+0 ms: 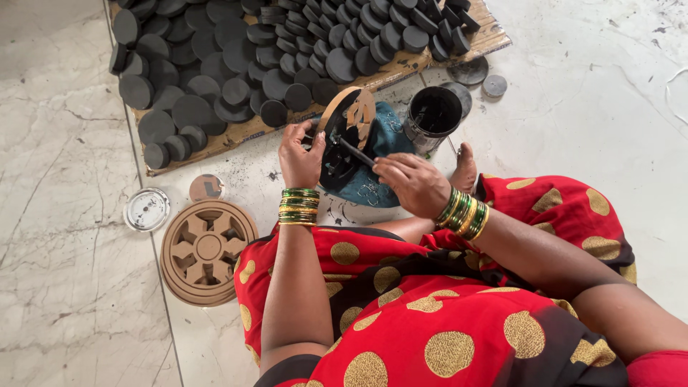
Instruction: The person sits on the floor and paints a carved wooden decorative disc black, using a brush to apply paint from a container into the recessed patterns. They rotate the disc to reach different sections and work beside a board stacked with many similar dark-painted discs.
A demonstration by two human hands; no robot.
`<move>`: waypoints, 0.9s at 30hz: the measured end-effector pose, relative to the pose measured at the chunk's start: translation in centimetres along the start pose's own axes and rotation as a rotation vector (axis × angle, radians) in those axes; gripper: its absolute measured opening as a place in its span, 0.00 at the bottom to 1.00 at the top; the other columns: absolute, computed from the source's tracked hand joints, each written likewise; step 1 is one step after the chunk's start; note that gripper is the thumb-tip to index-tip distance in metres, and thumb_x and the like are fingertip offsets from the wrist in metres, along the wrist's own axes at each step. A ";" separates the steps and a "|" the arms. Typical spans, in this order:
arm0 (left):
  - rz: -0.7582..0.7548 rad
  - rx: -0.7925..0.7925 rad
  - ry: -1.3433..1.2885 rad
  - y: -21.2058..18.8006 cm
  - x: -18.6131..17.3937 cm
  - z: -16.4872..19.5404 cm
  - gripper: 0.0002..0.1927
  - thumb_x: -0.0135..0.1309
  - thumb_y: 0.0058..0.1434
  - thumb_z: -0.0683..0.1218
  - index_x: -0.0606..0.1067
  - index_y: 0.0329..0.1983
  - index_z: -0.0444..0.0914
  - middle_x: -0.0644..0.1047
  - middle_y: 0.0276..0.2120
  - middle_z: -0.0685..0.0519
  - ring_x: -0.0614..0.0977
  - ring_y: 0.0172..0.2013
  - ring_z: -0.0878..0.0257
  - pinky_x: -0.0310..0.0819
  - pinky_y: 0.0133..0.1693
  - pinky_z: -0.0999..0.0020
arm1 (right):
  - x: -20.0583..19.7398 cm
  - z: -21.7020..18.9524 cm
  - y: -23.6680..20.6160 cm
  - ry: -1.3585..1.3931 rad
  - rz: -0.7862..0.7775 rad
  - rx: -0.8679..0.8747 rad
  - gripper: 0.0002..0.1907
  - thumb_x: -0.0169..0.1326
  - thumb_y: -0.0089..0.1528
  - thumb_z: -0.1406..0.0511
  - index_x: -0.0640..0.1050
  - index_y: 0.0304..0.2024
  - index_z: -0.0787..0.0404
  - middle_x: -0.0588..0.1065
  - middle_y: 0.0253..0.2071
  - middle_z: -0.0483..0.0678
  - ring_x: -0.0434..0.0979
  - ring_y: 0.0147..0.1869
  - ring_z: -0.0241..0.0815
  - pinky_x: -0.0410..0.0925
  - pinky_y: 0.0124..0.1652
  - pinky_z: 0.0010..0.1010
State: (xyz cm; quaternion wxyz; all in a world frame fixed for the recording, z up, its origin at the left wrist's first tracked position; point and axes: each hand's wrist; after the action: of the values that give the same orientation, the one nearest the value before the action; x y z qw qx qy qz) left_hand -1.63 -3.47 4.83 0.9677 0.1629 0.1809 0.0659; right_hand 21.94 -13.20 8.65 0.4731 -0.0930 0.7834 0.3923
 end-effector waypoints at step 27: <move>0.004 -0.035 0.042 0.2 0.0 0.0 0.15 0.62 0.60 0.43 0.80 0.50 0.34 0.77 0.41 0.54 0.81 0.38 0.62 0.76 0.41 0.67 | -1.0 -0.3 0.5 0.208 0.071 0.173 0.10 0.55 0.65 0.71 0.77 0.50 0.67 0.79 0.47 0.55 0.80 0.52 0.53 0.73 0.50 0.38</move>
State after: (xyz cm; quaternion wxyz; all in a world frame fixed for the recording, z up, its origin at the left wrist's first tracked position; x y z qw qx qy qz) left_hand -1.61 -3.31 4.88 0.9662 0.1448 0.1996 0.0746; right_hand 22.04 -13.28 9.73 0.3812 -0.0642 0.8620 0.3280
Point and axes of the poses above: each hand's wrist, its own y-axis towards the middle knuckle, its own x-axis out of the palm, z = x × y
